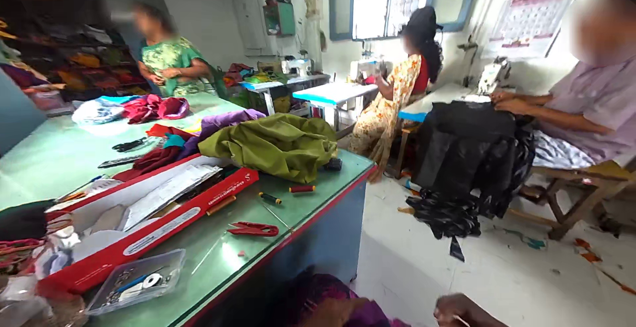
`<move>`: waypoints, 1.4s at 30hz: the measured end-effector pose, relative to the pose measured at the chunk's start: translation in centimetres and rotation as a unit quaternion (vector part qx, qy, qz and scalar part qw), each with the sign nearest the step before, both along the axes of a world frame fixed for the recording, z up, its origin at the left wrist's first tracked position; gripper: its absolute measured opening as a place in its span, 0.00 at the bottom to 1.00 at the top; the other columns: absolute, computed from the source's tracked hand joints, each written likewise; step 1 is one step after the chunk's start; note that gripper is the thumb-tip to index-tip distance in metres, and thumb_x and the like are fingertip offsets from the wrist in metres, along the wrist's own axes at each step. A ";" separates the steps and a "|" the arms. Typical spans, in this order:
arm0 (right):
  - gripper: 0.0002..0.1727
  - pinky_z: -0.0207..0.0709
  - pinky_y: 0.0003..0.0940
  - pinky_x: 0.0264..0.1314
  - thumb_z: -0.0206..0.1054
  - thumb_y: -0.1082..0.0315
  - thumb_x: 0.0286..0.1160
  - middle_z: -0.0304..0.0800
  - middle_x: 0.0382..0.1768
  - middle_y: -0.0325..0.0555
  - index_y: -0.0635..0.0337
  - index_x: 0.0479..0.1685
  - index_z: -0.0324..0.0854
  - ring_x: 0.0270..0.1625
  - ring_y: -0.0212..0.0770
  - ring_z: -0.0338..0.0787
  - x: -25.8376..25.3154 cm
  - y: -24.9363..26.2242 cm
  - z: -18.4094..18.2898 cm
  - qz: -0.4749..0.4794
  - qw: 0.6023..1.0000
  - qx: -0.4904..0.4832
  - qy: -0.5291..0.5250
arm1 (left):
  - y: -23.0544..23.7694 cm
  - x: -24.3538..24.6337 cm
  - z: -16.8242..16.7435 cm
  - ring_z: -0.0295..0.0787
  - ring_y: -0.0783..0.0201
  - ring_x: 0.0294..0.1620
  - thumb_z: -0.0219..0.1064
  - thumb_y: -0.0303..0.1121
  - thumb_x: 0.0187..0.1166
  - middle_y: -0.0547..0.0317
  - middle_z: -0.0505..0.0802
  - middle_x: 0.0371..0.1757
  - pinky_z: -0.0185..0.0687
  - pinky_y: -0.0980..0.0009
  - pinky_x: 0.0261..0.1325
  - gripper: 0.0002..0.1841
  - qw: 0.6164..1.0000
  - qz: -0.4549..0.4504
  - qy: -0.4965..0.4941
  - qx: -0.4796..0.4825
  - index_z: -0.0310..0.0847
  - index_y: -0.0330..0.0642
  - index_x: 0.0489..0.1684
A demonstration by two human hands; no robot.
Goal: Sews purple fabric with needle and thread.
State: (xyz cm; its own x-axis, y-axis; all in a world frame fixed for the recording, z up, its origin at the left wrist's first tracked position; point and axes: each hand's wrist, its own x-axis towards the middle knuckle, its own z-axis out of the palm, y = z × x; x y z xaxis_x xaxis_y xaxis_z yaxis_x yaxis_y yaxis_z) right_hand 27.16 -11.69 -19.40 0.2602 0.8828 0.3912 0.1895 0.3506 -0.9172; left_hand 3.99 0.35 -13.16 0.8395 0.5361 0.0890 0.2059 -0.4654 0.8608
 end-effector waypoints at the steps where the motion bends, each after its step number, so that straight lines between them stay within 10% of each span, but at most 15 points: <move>1: 0.02 0.86 0.19 0.53 0.73 0.67 0.74 0.89 0.44 0.20 0.52 0.40 0.87 0.49 0.16 0.88 -0.5 0.0 -0.3 -0.010 1.000 -0.001 0.006 | 0.0 0.1 -0.1 0.91 0.68 0.48 0.67 0.31 0.79 0.47 0.95 0.44 0.83 0.70 0.59 0.15 0.999 0.017 0.001 -0.028 0.88 0.25 0.52; 7: 0.05 0.86 0.15 0.49 0.77 0.63 0.70 0.89 0.41 0.23 0.52 0.39 0.91 0.46 0.15 0.88 -2.5 1.7 -2.8 -0.002 0.998 0.026 0.059 | 0.3 0.5 -0.8 0.86 0.88 0.36 0.73 0.35 0.73 0.80 0.91 0.31 0.83 0.84 0.46 0.04 0.989 0.082 -0.008 -0.125 0.89 0.45 0.34; 42: 0.07 0.82 0.12 0.52 0.74 0.61 0.73 0.89 0.39 0.28 0.54 0.39 0.90 0.46 0.14 0.86 -5.6 3.2 -4.2 0.033 0.991 0.104 0.082 | 0.2 -0.2 -2.0 0.86 0.89 0.39 0.72 0.34 0.74 0.75 0.93 0.34 0.83 0.85 0.47 0.07 0.996 0.054 -0.012 -0.068 0.91 0.40 0.38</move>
